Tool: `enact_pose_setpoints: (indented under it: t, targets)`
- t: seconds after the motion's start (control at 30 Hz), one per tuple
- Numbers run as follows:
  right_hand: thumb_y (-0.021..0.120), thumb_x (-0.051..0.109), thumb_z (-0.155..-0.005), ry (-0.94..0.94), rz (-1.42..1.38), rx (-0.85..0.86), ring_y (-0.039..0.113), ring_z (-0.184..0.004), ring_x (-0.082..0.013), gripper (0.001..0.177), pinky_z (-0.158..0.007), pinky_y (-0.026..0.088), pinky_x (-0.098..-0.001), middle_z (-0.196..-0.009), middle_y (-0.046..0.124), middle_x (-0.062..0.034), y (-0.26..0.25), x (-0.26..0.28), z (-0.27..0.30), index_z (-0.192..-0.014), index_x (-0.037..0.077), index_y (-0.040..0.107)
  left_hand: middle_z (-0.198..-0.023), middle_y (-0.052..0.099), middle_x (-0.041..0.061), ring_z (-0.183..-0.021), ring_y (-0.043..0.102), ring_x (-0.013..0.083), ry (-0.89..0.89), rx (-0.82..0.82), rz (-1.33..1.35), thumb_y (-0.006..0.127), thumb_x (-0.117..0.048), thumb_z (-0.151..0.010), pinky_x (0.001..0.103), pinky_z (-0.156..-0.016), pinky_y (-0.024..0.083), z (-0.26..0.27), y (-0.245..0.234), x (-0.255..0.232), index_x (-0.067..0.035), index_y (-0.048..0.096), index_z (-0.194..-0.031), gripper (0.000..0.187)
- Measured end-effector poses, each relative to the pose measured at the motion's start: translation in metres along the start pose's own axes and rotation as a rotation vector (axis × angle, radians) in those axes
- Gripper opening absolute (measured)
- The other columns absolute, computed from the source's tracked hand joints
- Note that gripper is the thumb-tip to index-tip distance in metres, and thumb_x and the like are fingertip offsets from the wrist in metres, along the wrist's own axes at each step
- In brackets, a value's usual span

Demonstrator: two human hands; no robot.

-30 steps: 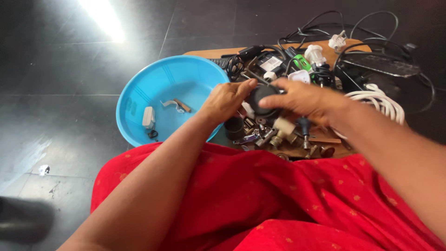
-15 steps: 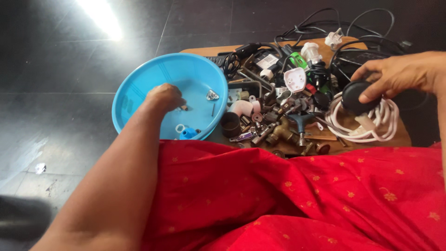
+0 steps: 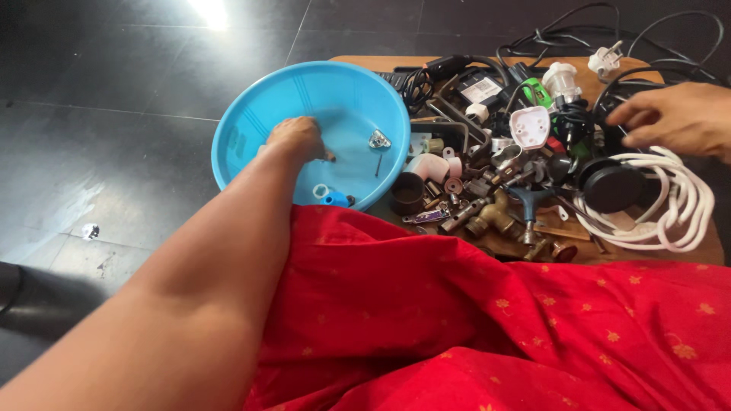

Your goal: The person sits on the floor and sorts a mixed pile of small hardware items, including nuts, bolts, washers, and plastic fittings, by picking them up and placing them into a blue plastic basin. The person also uses a screwdriver to briefly pry open a small black plastic component.

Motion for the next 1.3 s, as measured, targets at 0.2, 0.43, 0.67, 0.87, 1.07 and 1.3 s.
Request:
enact_pose_setpoints:
  t: [0.2,0.43,0.67,0.87,1.07,1.3]
  targets:
    - [0.071,0.038,-0.090,-0.044,0.023,0.099,0.073,-0.111,-0.0270,0.049,-0.097,0.056,-0.0425,-0.120,0.077,-0.0094,-0.002,0.115,0.056,-0.137,0.024,0.067,-0.141,0.053,0.019,-0.128,0.055,0.0388,-0.004,-0.074,0.056,0.073,-0.011,-0.084,0.045,-0.105,0.047,0.011,0.015,-0.019,-0.017,0.072,-0.124,0.041]
    - [0.071,0.040,-0.089,-0.254,0.027,0.100,0.073,-0.108,-0.0233,0.045,-0.098,0.054,-0.0376,-0.116,0.078,-0.0065,0.005,0.200,0.084,-0.130,0.022,0.069,-0.124,0.069,0.018,-0.119,0.064,0.0355,-0.075,-0.172,0.204,0.076,-0.020,-0.084,0.042,-0.100,0.052,0.025,-0.025,-0.039,-0.010,0.076,-0.114,0.031]
    - [0.073,0.028,-0.088,-0.506,-0.666,0.013,0.070,-0.108,-0.0193,0.050,-0.093,0.054,-0.0354,-0.112,0.075,-0.0067,-0.013,0.243,0.103,-0.134,0.011,0.063,-0.102,0.079,0.011,-0.087,0.076,0.0191,0.465,0.041,1.413,0.070,-0.024,-0.092,0.032,-0.083,0.065,0.101,-0.097,-0.107,-0.005,0.074,-0.109,0.026]
    - [0.064,0.020,-0.094,-0.296,-0.856,0.282,0.070,-0.084,-0.0241,0.029,-0.075,0.056,-0.0400,-0.094,0.079,-0.0098,0.025,0.258,0.103,-0.119,0.006,0.069,-0.114,0.070,0.014,-0.103,0.072,0.0223,0.651,0.504,1.653,0.063,-0.014,-0.097,0.035,-0.095,0.063,0.136,-0.054,-0.187,0.004,0.067,-0.115,0.026]
    - [0.064,0.032,-0.097,-0.252,-0.038,-0.070,0.070,-0.101,-0.0354,0.031,-0.089,0.053,-0.0473,-0.102,0.075,-0.0170,0.026,0.231,0.084,-0.119,0.012,0.071,-0.109,0.071,0.013,-0.091,0.070,0.0202,0.429,0.394,1.348,0.063,-0.006,-0.087,0.034,-0.085,0.062,0.121,-0.025,-0.192,0.000,0.067,-0.125,0.039]
    - [0.075,0.037,-0.082,-0.468,-0.454,0.040,0.070,-0.102,-0.0321,0.054,-0.086,0.054,-0.0464,-0.108,0.074,-0.0147,0.032,0.254,0.098,-0.124,0.005,0.064,-0.107,0.065,0.013,-0.094,0.070,0.0222,0.547,0.503,1.537,0.069,-0.004,-0.086,0.035,-0.083,0.062,0.132,-0.022,-0.201,0.000,0.056,-0.124,0.040]
Point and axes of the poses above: each hand's wrist, its own z-axis away from the middle knuckle, its own y-axis out of the palm, x = y × z, the point moved 7 cm from there along -z, towards the middle knuckle
